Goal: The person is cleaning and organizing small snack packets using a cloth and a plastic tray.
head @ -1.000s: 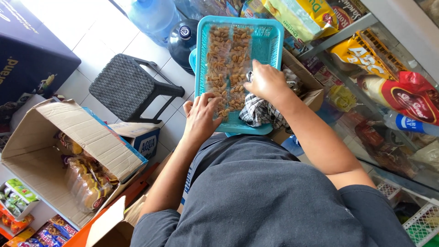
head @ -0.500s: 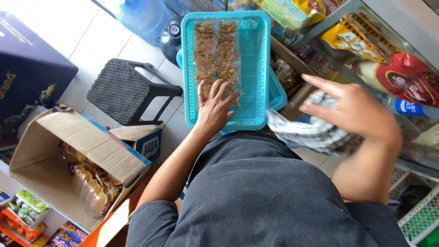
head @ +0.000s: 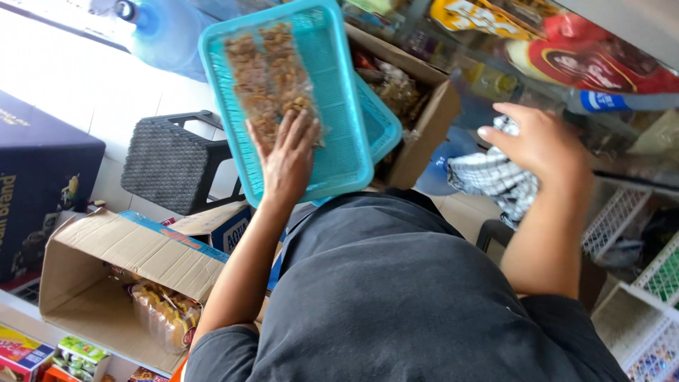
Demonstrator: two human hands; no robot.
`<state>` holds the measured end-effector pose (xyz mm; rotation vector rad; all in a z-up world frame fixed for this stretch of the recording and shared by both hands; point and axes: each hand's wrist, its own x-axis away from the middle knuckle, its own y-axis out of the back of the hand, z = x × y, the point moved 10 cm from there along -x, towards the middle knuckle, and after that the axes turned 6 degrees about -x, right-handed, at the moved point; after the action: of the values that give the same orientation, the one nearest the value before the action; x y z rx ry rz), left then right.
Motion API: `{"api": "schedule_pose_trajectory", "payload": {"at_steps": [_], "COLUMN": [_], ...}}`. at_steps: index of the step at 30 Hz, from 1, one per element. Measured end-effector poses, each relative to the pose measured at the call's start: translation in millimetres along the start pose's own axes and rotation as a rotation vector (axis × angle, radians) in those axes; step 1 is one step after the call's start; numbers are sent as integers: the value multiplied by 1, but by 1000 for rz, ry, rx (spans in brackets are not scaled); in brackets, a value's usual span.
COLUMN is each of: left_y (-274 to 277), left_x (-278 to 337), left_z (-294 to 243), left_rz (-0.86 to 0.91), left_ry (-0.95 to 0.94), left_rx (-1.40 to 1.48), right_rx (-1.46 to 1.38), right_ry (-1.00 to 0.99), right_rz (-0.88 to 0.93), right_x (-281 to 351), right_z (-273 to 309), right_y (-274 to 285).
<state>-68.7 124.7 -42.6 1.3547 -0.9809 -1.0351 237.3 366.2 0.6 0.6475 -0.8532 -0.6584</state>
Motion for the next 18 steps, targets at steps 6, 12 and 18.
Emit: {"api": "schedule_pose_trajectory", "payload": {"at_steps": [6,12,18], "left_y": [46,31,-168], "left_x": [13,83,128], "left_z": [16,132,150], "left_rz": [-2,-445,-97], "left_ry": [48,493,1008], "left_rx": [253,298,1775], "right_rx": [54,-264,-251], "right_ry": [24,175,27], "right_rz": [18,106,580], "right_x": [-24,-68,-82], "right_z": [4,29,18], "right_y": [-40,-105,-222]}}
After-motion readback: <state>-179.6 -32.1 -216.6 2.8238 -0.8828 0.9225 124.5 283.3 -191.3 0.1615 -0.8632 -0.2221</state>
